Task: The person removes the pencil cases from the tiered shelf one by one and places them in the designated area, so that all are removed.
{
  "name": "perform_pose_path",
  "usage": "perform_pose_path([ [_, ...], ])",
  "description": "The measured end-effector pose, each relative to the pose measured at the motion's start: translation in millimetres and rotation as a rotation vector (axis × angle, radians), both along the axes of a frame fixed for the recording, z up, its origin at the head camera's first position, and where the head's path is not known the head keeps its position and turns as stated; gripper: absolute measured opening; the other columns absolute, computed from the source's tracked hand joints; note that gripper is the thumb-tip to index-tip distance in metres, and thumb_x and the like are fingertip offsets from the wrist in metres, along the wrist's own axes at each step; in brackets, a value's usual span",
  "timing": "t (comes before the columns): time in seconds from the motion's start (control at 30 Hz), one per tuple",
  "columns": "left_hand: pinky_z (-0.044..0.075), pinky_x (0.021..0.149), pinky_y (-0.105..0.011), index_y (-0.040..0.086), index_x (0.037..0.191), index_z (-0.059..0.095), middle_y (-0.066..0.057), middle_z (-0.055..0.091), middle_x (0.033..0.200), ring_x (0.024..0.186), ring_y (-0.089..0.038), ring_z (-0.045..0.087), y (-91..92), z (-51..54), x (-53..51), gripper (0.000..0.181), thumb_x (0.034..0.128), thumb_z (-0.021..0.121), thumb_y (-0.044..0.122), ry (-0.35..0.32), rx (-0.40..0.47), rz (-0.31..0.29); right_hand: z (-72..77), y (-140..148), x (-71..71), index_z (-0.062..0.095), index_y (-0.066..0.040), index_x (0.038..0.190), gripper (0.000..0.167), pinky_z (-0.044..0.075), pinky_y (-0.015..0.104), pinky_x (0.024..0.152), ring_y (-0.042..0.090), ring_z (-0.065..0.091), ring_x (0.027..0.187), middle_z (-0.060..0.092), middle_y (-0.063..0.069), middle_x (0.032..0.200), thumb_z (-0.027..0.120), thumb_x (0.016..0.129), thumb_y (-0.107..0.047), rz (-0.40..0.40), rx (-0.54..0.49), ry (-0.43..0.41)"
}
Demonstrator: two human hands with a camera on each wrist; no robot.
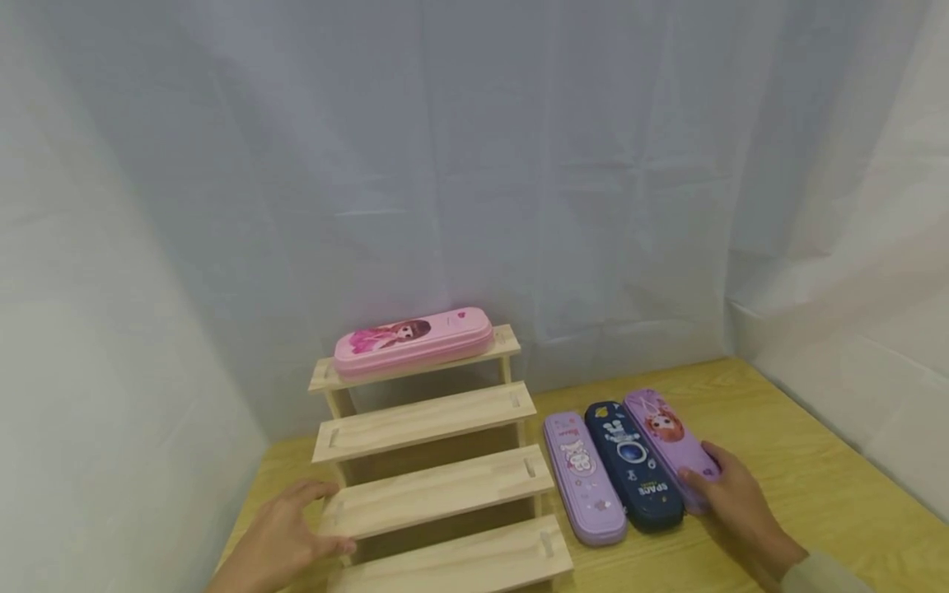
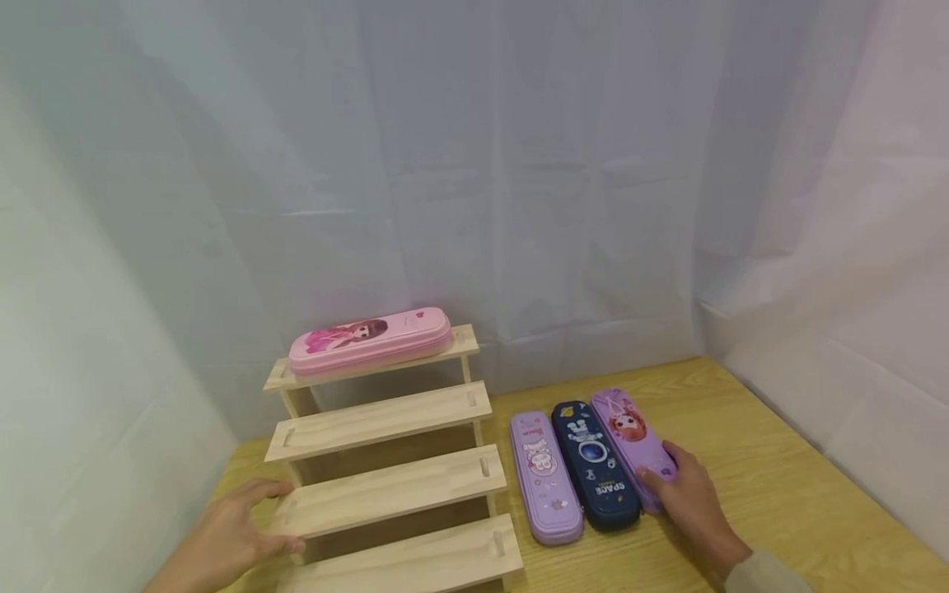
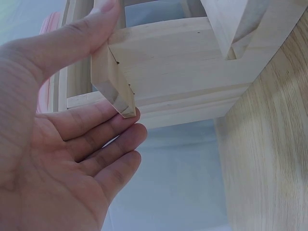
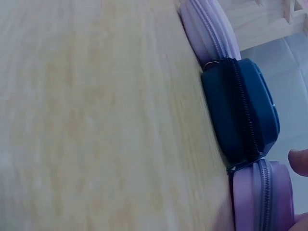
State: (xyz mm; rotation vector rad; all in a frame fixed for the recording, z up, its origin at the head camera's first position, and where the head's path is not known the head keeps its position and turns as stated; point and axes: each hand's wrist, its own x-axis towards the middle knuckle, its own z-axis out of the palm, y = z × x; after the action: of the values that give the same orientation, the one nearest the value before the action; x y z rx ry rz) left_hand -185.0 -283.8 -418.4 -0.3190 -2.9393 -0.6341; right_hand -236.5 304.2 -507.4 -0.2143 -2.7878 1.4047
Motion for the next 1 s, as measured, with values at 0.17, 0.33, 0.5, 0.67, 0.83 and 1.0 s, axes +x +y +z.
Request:
perform_pose_path([
  [0.17,0.052,0.101,-0.062,0.003,0.129,0.065,-0.02,0.066,0.133,0.124,-0.046,0.06,0.3,0.9,0.6,0.086,0.0656,0.089,0.056,-0.002,0.0,0.002,7.8,2,-3.3,0.021,0.013,0.154,0.082,0.03,0.07,0.116,0.059,0.036,0.139,0.03,0.042,0.153,0.064,0.099,-0.03,0.015,0.053,0.042],
  [0.33,0.052,0.101,-0.061,0.003,0.129,0.065,-0.02,0.066,0.133,0.124,-0.045,0.06,0.8,0.8,1.2,0.086,0.0652,0.089,0.056,-0.001,0.008,0.0,35.9,2,-11.6,0.028,0.01,0.152,0.076,0.037,0.071,0.109,0.058,0.039,0.136,0.036,0.039,0.152,0.067,0.096,-0.022,0.039,0.077,0.177],
  [0.5,0.052,0.102,-0.061,0.003,0.129,0.065,-0.021,0.065,0.134,0.124,-0.045,0.06,1.0,1.0,1.5,0.086,0.0653,0.089,0.055,-0.007,0.013,0.004,79.8,-1,-19.6,0.025,0.004,0.156,0.077,0.035,0.005,0.11,0.053,0.035,0.141,0.036,0.032,0.157,0.067,0.098,-0.022,0.142,-0.009,0.342],
  [0.67,0.052,0.101,-0.062,0.003,0.13,0.064,-0.021,0.064,0.135,0.125,-0.047,0.06,0.6,1.0,-0.7,0.087,0.0651,0.089,0.055,-0.022,0.01,0.012,126.4,-12,-30.5,0.019,-0.002,0.16,0.075,0.026,-0.008,0.102,0.016,0.032,0.151,0.034,0.017,0.163,0.063,0.099,-0.01,0.289,-0.174,0.508],
  [0.83,0.052,0.101,-0.061,0.003,0.129,0.065,-0.02,0.065,0.134,0.125,-0.047,0.06,1.1,0.8,0.6,0.087,0.0639,0.09,0.055,-0.013,0.017,0.02,174.2,-31,-43.4,0.027,0.0,0.157,0.075,0.029,0.002,0.113,-0.007,0.038,0.136,0.044,-0.007,0.154,0.062,0.091,0.01,0.423,-0.297,0.699],
  [1.0,0.051,0.103,-0.061,0.004,0.129,0.065,-0.02,0.065,0.134,0.126,-0.046,0.059,1.2,0.5,0.9,0.086,0.0637,0.09,0.055,-0.016,0.016,0.025,212.8,-51,-48.7,0.031,-0.004,0.157,0.074,0.029,0.007,0.117,0.001,0.039,0.141,0.043,0.001,0.159,0.062,0.091,0.009,0.495,-0.357,0.737],
])
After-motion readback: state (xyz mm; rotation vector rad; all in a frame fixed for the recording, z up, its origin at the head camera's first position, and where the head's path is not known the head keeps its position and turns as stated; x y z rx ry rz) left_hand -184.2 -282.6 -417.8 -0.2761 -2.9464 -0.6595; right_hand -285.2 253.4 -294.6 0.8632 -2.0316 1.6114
